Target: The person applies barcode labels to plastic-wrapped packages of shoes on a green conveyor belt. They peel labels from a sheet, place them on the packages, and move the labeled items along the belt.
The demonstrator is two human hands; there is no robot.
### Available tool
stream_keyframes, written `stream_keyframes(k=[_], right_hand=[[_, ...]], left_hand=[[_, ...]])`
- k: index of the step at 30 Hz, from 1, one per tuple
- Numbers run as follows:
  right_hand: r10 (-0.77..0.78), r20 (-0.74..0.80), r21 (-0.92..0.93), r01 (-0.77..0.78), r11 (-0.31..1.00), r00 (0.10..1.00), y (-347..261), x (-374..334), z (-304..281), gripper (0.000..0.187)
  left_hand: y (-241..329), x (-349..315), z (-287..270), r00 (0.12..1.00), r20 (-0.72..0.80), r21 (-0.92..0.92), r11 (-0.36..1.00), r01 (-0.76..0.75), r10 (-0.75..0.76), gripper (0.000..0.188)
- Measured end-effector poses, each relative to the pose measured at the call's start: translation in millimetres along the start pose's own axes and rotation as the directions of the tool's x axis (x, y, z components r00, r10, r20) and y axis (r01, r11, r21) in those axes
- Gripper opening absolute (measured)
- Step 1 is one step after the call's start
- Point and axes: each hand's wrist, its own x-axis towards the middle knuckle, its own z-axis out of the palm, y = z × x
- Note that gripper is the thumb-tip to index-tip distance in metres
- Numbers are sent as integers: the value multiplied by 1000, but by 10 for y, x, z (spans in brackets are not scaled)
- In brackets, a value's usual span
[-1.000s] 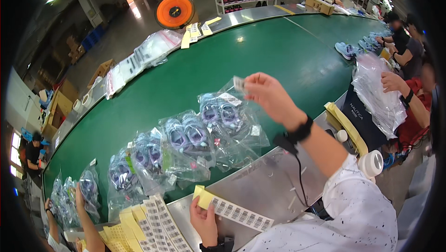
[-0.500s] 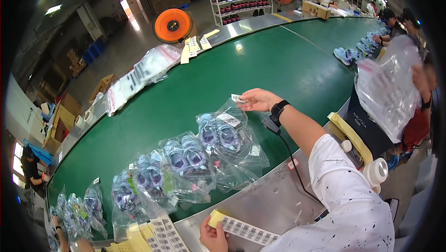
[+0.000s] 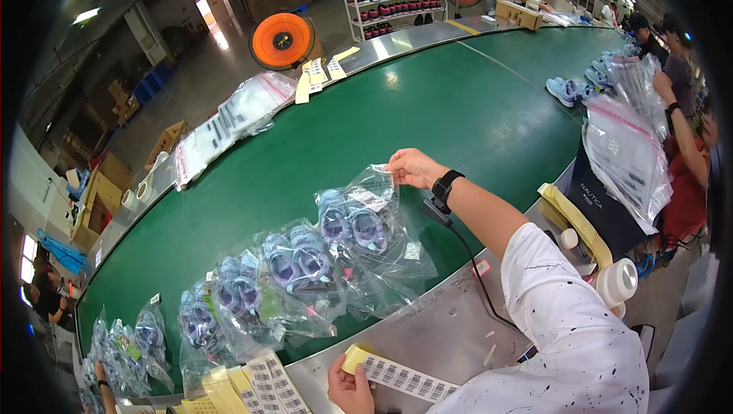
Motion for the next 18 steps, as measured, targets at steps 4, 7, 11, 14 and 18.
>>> stream_keyframes(k=[4,7,11,14,18], right_hand=[[-134,-128,-105,121,987,983,24,-170,152,38],[-374,-114,-284,331,900,920,-15,-427,138,61],[-601,132,-236,614,753,788,-25,-1010,344,22],[-272,427,-150,365,919,862,58,-1933,839,14],[28,666,-434,357,827,745,652,-2557,1059,16]], left_hand=[[-25,23,-37,1000,20,-9,1000,7,-7,37],[-19,27,11,1000,18,-104,994,-16,18,40],[-8,-11,-32,999,37,-126,992,-30,35,44],[63,-64,-43,999,-27,-197,979,-43,39,44],[116,-65,-49,996,48,-163,985,-60,69,37]])
